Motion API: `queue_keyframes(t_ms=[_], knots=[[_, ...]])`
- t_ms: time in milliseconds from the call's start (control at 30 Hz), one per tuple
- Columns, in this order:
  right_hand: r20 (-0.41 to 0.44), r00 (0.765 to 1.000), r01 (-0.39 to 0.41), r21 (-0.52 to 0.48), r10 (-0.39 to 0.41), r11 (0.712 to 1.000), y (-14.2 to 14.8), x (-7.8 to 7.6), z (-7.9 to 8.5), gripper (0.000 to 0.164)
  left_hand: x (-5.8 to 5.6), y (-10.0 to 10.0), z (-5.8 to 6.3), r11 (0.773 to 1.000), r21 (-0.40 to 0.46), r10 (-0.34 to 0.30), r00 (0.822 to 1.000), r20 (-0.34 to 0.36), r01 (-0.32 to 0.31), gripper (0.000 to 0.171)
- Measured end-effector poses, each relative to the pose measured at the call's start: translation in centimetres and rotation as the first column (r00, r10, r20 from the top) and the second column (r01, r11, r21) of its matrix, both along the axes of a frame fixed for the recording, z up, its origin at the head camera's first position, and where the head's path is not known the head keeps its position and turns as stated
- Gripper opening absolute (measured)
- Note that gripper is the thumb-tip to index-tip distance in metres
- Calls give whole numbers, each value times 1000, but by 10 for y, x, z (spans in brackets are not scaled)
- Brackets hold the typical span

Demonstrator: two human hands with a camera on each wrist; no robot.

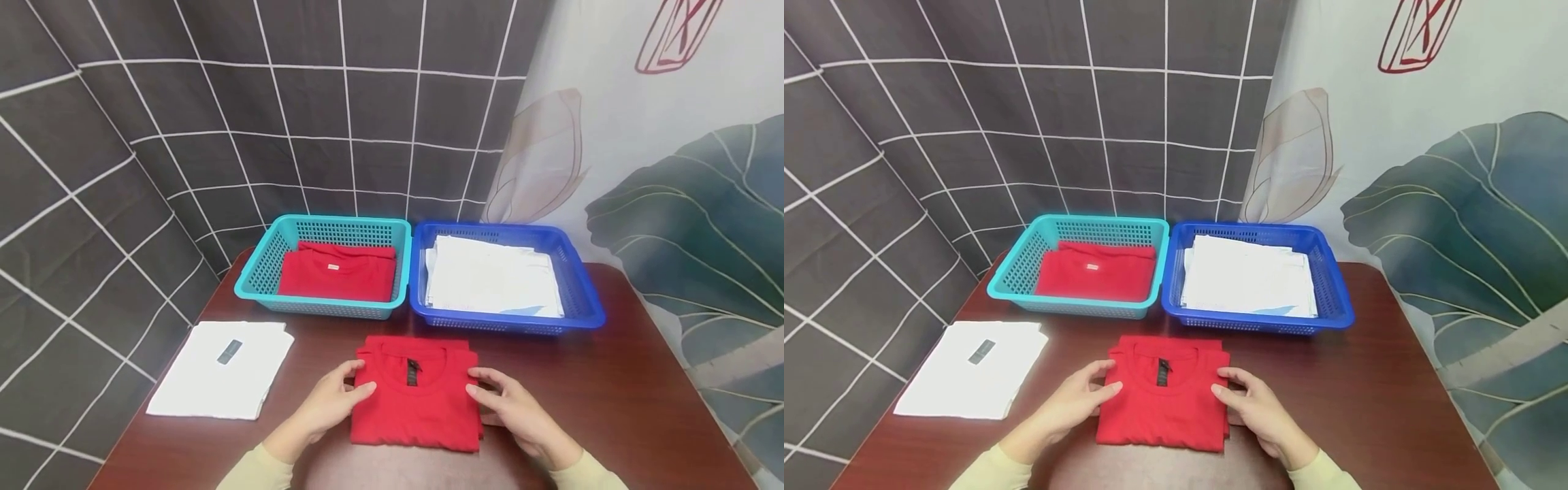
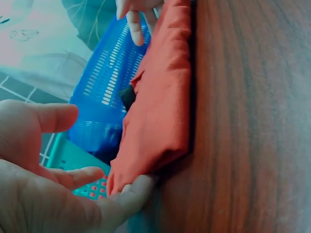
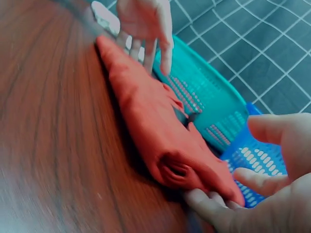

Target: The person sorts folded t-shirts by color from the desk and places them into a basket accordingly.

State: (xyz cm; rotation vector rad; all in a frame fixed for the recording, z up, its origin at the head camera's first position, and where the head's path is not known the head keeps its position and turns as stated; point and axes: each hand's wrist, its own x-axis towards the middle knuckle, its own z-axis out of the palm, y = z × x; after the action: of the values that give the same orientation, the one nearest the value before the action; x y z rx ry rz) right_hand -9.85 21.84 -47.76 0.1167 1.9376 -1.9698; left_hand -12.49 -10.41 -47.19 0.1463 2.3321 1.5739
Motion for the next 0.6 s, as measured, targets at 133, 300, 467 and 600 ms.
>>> queue_keyframes(t_ms=[133, 300, 467, 600], knots=[[65, 998, 23, -116, -16, 993, -5, -2, -2, 63, -2, 5, -3, 988, 153, 19, 995, 101, -34, 66], [81, 997, 5, -161, 8, 987, -11, -10, -6, 61, -9, 14, -9, 922, 378, -22, 967, 253, -78, 68], [-20, 1000, -24, 13, 24, 1000, -17, -15, -11, 57, -14, 22, -13, 928, 368, -45, 969, 241, -48, 68], [-85, 995, -40, 83, 48, 996, -18, -19, -13, 56, -17, 26, -15, 964, 264, -22, 987, 162, -22, 67]])
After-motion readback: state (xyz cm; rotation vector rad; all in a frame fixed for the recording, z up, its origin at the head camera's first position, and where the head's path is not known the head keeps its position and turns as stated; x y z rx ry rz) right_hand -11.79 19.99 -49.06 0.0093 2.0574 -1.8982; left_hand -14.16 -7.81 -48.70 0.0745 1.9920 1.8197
